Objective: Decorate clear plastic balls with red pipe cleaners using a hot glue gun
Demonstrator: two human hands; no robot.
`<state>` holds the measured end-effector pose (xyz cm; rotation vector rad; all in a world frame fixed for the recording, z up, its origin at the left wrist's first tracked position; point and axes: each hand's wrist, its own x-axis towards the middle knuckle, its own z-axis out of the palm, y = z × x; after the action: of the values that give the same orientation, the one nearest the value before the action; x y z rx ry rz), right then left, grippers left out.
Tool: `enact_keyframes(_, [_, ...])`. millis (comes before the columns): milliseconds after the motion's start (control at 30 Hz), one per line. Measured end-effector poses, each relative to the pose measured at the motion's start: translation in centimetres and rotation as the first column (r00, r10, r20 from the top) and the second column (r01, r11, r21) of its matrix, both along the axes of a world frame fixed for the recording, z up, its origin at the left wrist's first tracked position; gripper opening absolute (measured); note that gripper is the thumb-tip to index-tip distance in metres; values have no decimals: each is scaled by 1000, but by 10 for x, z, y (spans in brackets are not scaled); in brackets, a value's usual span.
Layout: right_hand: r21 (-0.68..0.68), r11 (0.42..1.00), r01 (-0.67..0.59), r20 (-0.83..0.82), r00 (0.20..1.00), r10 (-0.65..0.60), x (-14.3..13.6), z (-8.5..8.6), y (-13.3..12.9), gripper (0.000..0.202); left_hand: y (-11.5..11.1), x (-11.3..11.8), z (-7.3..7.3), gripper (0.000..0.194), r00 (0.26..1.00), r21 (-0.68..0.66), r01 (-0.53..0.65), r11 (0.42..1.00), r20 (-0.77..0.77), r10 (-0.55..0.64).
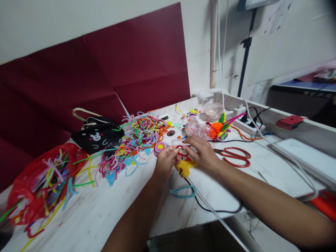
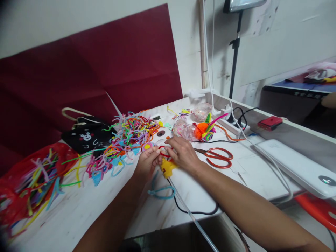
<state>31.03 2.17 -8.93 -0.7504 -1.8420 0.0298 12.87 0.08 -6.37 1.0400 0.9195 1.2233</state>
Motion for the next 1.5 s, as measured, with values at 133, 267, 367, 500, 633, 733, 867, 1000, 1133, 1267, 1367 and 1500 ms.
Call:
enact_keyframes(133, [-28,997,-69,-30,997,68,-1,0,2,12,-3,2,-1,31,998,4,16,1000,-63,-16])
enact_keyframes(267, [-55,994,-99,-68,993,95,-3,-1,3,5,-4,2,-3,34,995,8,22,1000,-100,-21])
enact_keyframes(367, [-98,990,-103,-89,992,94,-4,-1,3,8,-5,2,-4,38,993,-23,28,999,-115,-30])
enact_keyframes(500, [-161,979,-124,-103,989,109,-3,-2,4,9,-4,2,-3,38,994,-59,71,996,-73,-76])
enact_keyframes(633, [-197,970,-141,-116,986,120,-1,-2,5,9,-2,3,-4,29,996,-87,84,993,4,-84])
enact_keyframes(733, [-192,971,-143,-124,985,121,-2,-2,5,9,-2,3,-4,24,997,-100,79,992,15,-78])
enact_keyframes(867, [-181,972,-152,-124,984,131,-3,-1,5,11,-4,4,-3,22,997,-92,74,993,2,-75])
enact_keyframes(1000, [-178,970,-167,-129,981,146,-2,0,4,13,-4,4,-3,23,997,-101,75,992,10,-75])
enact_keyframes(1133, [-201,964,-173,-133,980,148,-2,1,4,13,-4,4,-3,23,998,-115,64,991,24,-62])
enact_keyframes(1267, [-202,961,-187,-145,977,159,-2,1,3,13,-4,5,-2,29,998,-127,60,990,28,-57])
enact_keyframes(1367, [-213,957,-198,-154,974,167,-2,2,3,13,-6,6,-1,35,998,-142,53,988,28,-50])
enact_keyframes(1500, [-248,950,-190,-163,975,153,-3,1,2,10,-8,7,0,38,998,-152,63,986,33,-58])
